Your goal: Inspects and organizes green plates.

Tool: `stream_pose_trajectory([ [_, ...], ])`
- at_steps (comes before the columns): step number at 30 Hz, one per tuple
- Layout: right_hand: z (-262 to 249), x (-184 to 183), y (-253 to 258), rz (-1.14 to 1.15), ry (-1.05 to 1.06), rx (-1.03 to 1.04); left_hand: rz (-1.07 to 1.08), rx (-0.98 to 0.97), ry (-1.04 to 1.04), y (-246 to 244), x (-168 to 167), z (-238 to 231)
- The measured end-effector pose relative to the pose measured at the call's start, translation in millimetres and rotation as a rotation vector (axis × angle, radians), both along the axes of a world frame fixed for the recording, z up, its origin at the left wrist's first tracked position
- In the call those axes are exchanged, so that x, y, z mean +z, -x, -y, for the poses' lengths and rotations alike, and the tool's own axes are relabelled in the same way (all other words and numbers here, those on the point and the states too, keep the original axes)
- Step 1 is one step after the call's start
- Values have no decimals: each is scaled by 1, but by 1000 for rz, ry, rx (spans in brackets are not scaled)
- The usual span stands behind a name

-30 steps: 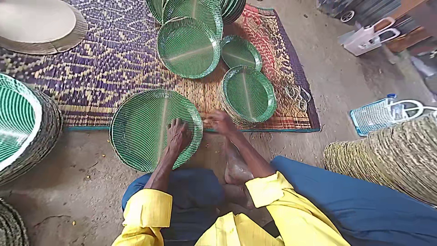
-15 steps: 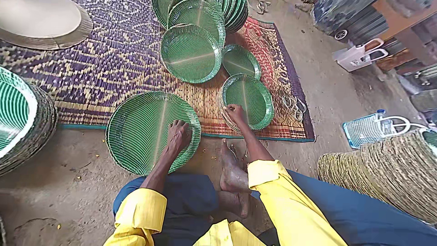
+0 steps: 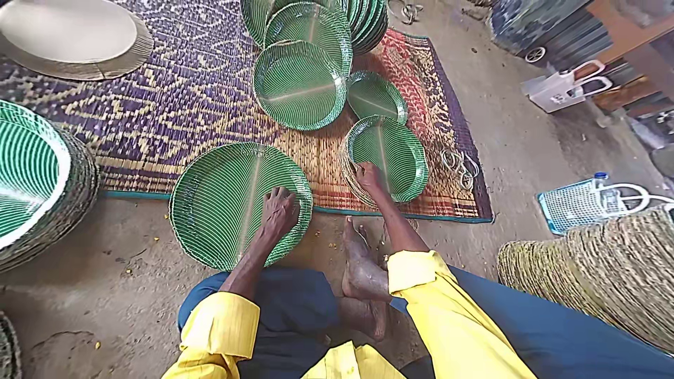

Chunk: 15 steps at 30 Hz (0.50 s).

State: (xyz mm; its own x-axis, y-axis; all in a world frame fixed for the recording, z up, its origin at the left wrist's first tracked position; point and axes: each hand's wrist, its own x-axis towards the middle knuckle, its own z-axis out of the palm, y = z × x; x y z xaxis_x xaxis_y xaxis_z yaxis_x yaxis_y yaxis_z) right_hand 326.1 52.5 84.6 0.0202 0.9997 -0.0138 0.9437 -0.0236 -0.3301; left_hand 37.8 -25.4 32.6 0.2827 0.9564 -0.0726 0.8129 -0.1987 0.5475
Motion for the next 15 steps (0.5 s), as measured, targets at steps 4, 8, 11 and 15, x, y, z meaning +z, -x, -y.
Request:
stream_pose_trajectory([
  [4,-10,0,-10,-134,-22,-148,91,10,-58,0,-3,-1],
  [8,7,20,18,-141,-292,-21,291,37,-524,-5,-3,2],
  [11,42,32,69,-212,-411,275,445,37,-903,-10,12,13],
  [15,90,3,150,-368,-33,531,441,23,-996,-5,17,22],
])
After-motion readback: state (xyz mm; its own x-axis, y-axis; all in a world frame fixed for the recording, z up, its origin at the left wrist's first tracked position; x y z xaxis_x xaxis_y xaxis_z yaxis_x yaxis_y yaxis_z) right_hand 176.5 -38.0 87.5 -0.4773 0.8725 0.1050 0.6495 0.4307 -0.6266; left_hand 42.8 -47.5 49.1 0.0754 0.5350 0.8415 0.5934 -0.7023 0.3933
